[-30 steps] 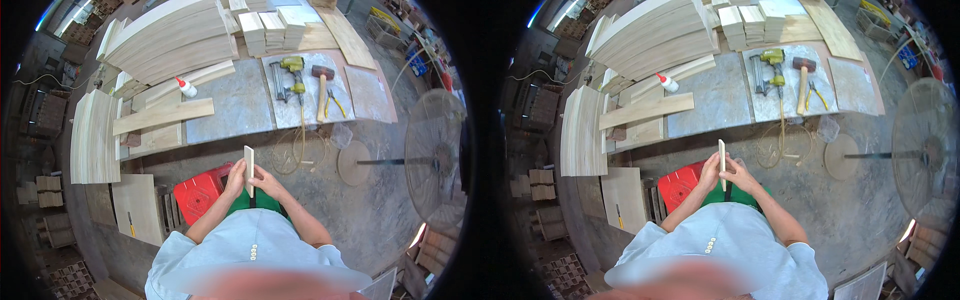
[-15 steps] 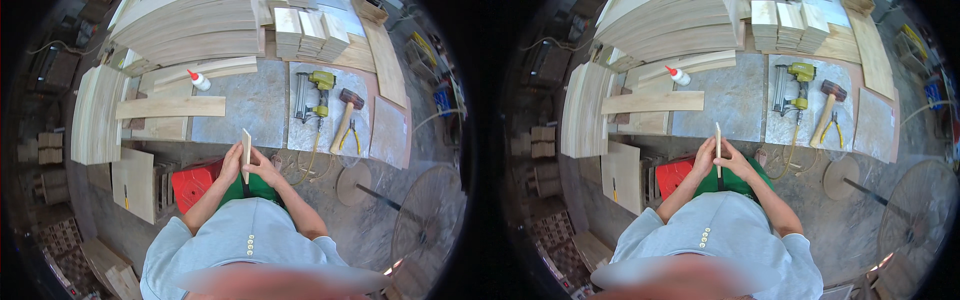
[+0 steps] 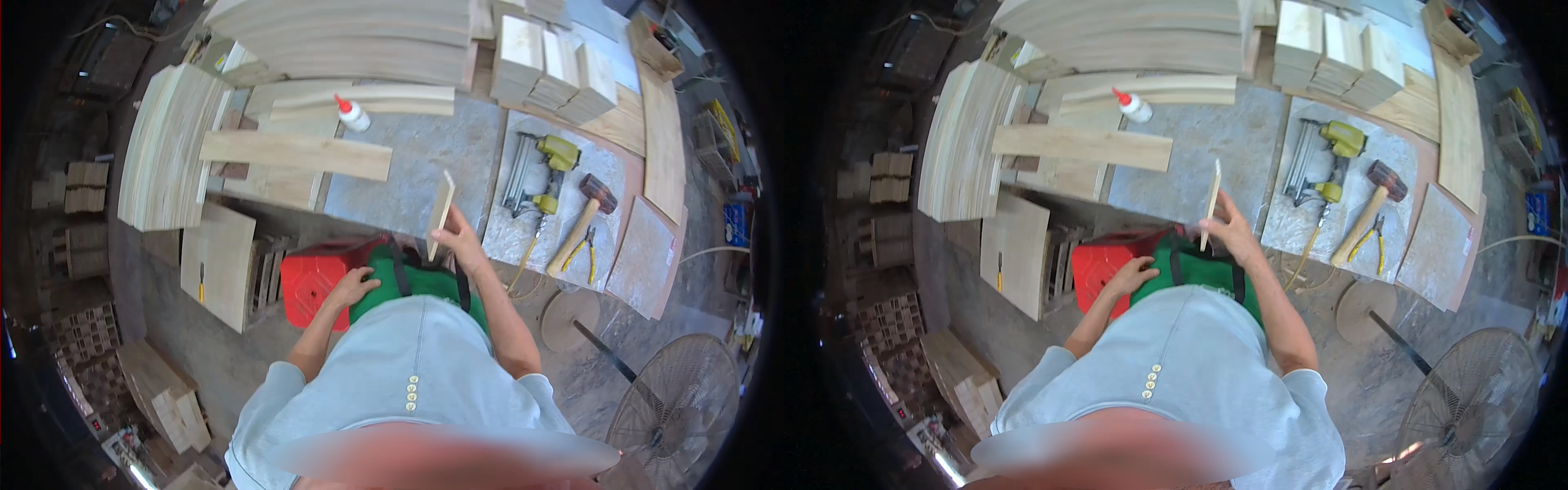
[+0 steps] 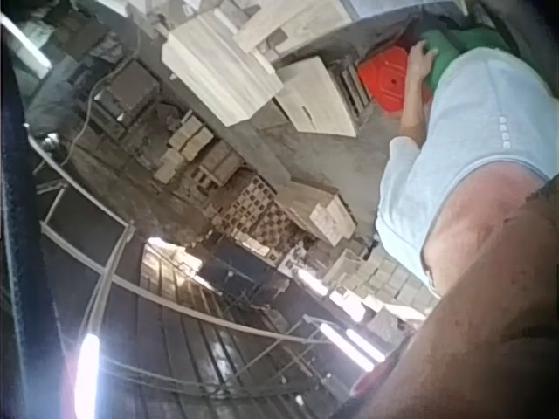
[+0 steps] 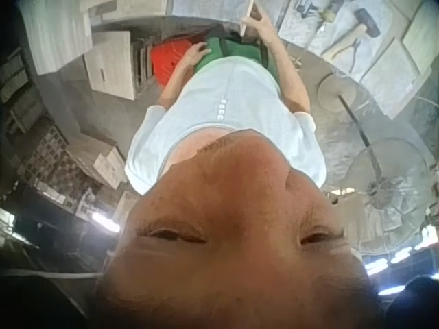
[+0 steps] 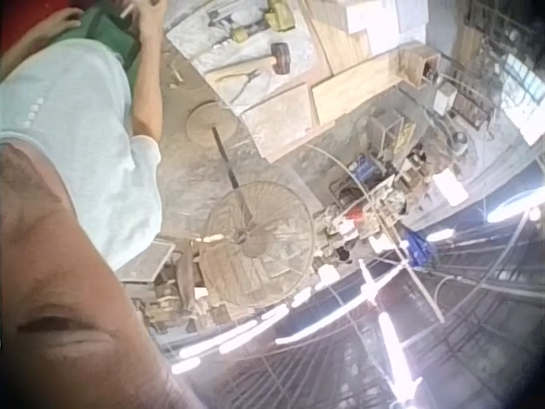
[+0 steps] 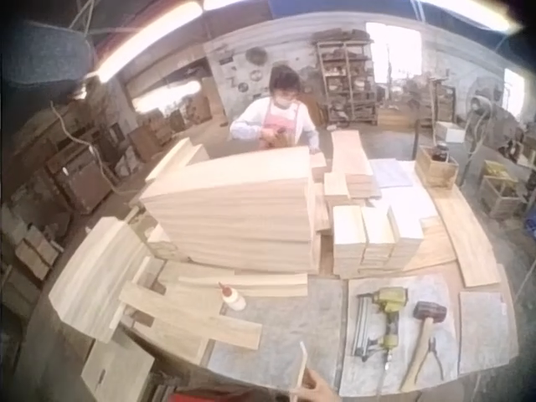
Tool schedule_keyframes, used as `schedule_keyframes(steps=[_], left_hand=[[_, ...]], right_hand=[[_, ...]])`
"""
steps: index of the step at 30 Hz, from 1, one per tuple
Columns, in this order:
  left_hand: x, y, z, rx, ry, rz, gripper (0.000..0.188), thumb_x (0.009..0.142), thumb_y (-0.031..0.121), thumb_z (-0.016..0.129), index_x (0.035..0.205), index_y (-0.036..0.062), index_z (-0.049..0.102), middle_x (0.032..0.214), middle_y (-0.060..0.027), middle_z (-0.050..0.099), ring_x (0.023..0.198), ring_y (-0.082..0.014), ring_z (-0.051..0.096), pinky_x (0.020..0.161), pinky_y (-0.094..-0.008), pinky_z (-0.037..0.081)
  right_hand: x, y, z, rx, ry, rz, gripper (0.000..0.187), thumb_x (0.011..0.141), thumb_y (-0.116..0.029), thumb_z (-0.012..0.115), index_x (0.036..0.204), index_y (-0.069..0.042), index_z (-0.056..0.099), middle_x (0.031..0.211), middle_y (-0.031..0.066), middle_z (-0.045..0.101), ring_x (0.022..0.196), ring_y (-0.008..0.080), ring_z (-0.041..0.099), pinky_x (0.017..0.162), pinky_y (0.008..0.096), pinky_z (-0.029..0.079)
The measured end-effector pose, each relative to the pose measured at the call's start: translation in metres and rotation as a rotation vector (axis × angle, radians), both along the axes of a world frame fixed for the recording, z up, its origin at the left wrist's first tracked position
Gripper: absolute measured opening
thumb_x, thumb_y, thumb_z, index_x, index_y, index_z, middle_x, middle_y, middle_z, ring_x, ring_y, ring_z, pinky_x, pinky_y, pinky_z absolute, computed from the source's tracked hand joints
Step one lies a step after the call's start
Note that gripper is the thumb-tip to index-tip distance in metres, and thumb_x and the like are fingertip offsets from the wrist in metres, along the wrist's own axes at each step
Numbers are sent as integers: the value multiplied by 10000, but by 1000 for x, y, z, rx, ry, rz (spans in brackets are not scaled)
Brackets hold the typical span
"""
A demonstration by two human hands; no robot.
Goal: Applying wood glue and using a pneumatic nail gun to assemble wooden blocks and planks into components.
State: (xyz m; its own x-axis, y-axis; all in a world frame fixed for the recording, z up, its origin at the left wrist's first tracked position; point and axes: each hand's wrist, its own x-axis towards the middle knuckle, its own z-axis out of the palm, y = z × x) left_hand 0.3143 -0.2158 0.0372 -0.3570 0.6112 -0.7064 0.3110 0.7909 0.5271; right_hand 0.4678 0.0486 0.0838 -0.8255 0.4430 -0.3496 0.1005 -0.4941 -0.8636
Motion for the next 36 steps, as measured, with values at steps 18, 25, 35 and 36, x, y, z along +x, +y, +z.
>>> schedule_keyframes(steps=[18,25,35,36], left_hand=[[-59,35,10,298,217,185,445,754,81,677,1174,-10,561,1062,-201,592,1010,-333,585,884,-397,466],[-132,116,39,554,727,-214,626,646,22,730,1228,46,498,1265,-182,455,1191,-356,423,965,-438,388],[-200,179,33,167,793,-791,899,659,145,774,1429,195,313,1489,-168,231,1383,-368,188,1120,-470,199],[-203,181,32,115,785,-833,903,670,149,771,1437,204,296,1490,-163,229,1383,-361,185,1124,-470,184]], right_hand=[[-29,11,0,-246,-34,68,930,706,-109,729,1472,-82,202,1397,126,401,1281,250,389,1074,385,281],[-34,15,-6,-282,-55,15,831,776,-249,700,1441,-29,253,1345,142,433,1226,245,430,1020,386,347],[-35,10,-16,-208,-136,26,836,770,-306,715,1436,-42,283,1376,152,419,1208,250,444,992,369,367],[-35,10,-18,-211,-138,15,836,770,-306,715,1436,-42,283,1376,152,419,1208,250,444,992,369,367]])
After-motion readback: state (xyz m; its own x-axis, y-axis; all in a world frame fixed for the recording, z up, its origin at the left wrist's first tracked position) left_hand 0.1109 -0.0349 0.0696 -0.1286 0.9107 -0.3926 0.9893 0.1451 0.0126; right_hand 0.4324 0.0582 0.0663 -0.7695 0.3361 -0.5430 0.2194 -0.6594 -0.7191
